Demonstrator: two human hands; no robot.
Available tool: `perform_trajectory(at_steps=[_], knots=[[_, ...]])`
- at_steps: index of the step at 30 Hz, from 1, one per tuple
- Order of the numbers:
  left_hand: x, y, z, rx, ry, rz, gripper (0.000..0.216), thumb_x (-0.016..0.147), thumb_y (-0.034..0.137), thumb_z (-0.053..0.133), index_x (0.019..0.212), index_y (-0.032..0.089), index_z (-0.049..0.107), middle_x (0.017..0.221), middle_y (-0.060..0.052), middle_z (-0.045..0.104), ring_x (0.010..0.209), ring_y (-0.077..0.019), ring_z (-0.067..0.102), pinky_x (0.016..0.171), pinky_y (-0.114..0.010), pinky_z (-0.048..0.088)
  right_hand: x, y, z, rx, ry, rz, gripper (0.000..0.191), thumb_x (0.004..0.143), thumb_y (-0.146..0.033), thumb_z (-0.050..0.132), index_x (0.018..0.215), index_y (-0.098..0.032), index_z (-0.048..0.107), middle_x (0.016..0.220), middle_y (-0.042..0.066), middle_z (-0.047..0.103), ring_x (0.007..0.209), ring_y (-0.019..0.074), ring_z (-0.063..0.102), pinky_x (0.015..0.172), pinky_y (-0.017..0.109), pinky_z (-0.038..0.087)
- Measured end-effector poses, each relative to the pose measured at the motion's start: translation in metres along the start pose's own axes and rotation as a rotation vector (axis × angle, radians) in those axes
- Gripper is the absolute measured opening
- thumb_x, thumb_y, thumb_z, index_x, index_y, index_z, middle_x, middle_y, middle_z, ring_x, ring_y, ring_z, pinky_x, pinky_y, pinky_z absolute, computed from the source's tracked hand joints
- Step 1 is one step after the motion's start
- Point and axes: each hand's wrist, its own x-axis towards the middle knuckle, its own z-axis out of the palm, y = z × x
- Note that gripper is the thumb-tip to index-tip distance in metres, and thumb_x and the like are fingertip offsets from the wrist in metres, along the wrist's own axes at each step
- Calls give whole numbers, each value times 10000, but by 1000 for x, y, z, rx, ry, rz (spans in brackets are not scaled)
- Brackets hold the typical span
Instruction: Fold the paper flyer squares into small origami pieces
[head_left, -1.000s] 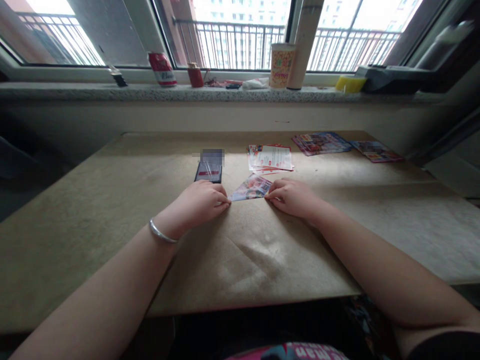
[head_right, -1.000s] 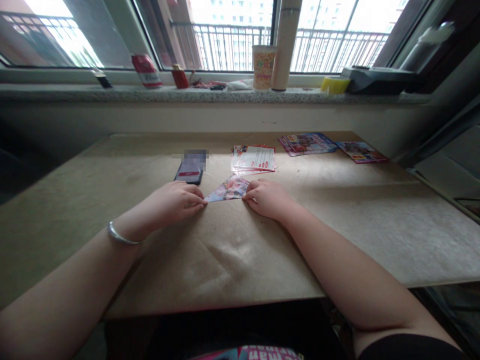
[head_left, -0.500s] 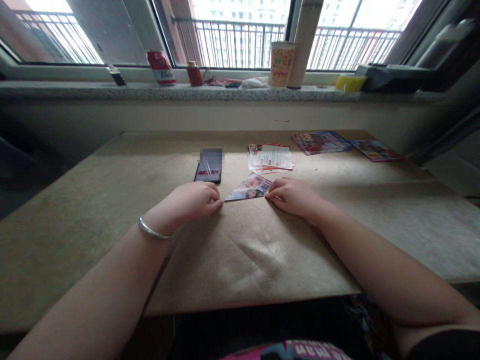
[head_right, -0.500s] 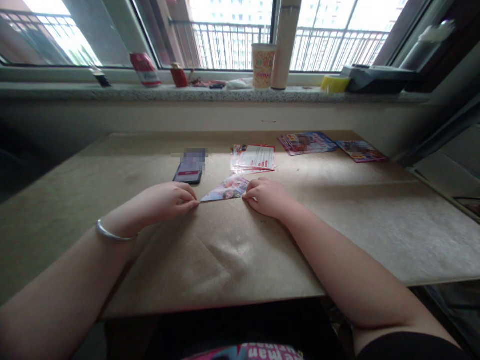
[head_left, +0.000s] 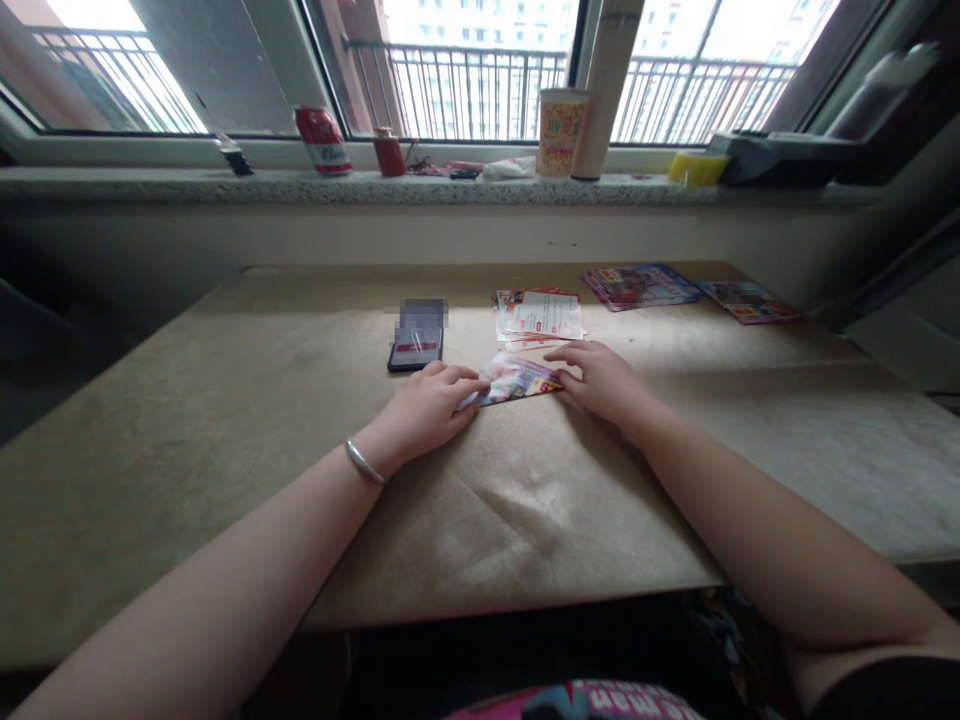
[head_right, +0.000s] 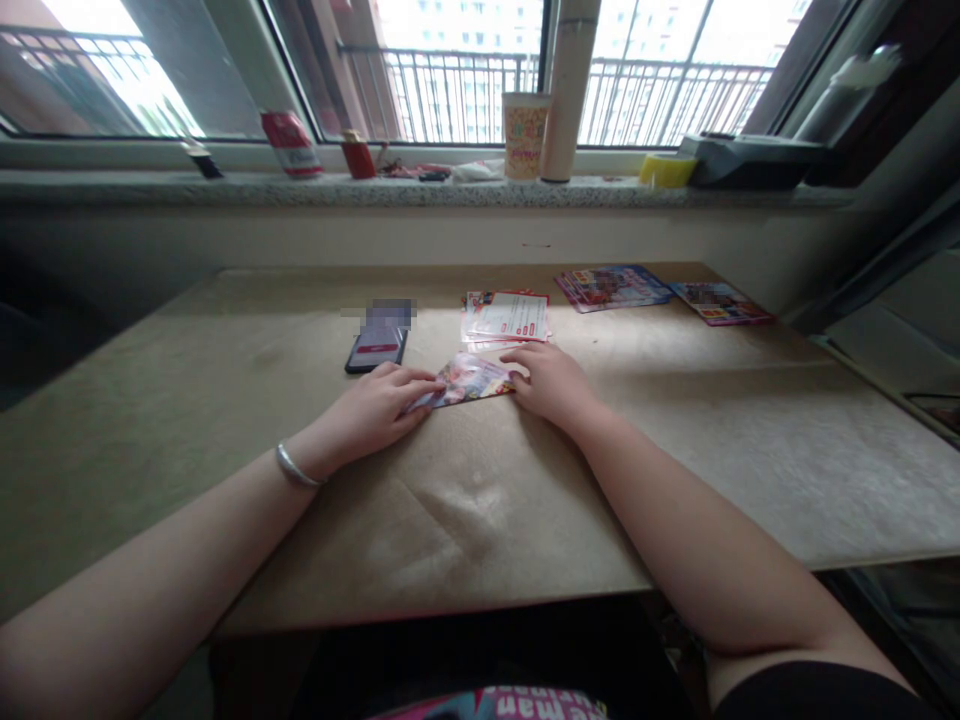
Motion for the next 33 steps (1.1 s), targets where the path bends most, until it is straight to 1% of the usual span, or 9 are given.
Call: perform_trajectory(at_steps=[5,8,11,14,19,23,25,30,33], knots=[[0,0,-3,12,-25,-1,318,927,313,486,1192,217,634,1228,-58,634,1049,-236,549,936,-383,458,3,21,-5,73,-48,186,242,856,-229,564,999,-198,757,1036,90,715,830,185,650,800,329,517],[1,1,-5,23,-32,-17,298,920,322,493,1148,196,639,1191,-70,647,1029,-238,557,930,-383,463,4,25,-5,117,-68,263,234,877,-247,552,954,-206,769,985,83,737,783,179,653,720,305,511],[2,2,-5,34,-21,-41,307,908,350,510,1143,190,625,1151,-84,654,1020,-245,562,919,-386,466,4,21,-3,128,-93,248,221,874,-268,573,958,-212,770,941,76,748,747,175,651,669,290,500],[2,3,-3,51,-8,-53,339,908,361,508,1185,192,606,1165,-92,643,1030,-247,560,927,-389,463,4,12,1,164,-110,171,249,845,-271,616,1043,-195,746,937,73,747,696,155,633,650,277,492],[2,4,-1,52,3,-40,344,916,344,499,1211,205,609,1179,-90,627,1033,-244,543,942,-395,456,4,-1,10,174,-93,55,329,783,-246,667,1101,-177,717,968,69,740,758,165,630,763,307,501],[2,4,-1,40,1,-31,338,928,342,480,1206,215,624,1170,-82,626,1020,-245,543,935,-398,460,2,-5,13,76,-66,3,424,777,-330,693,1169,-169,686,1135,101,706,1054,264,593,947,403,451],[2,5,0,35,-3,-45,357,924,350,486,1228,213,615,1181,-88,625,1035,-248,547,945,-402,459,1,-6,13,57,-94,-37,462,787,-359,689,1215,-189,659,1201,94,683,1132,287,552,981,430,427],[2,8,2,40,6,-105,451,932,364,475,1362,232,520,1421,-99,499,1189,-275,502,1016,-451,418,2,-6,15,77,-136,-65,440,810,-346,672,1224,-197,646,1203,87,683,1143,276,552,996,437,416],[3,8,1,35,-14,-63,440,955,351,433,1364,214,519,1414,-78,521,1183,-270,500,1032,-445,409,3,-5,17,115,-116,-94,425,795,-296,682,1206,-192,653,1207,93,674,1142,263,560,1003,426,421]])
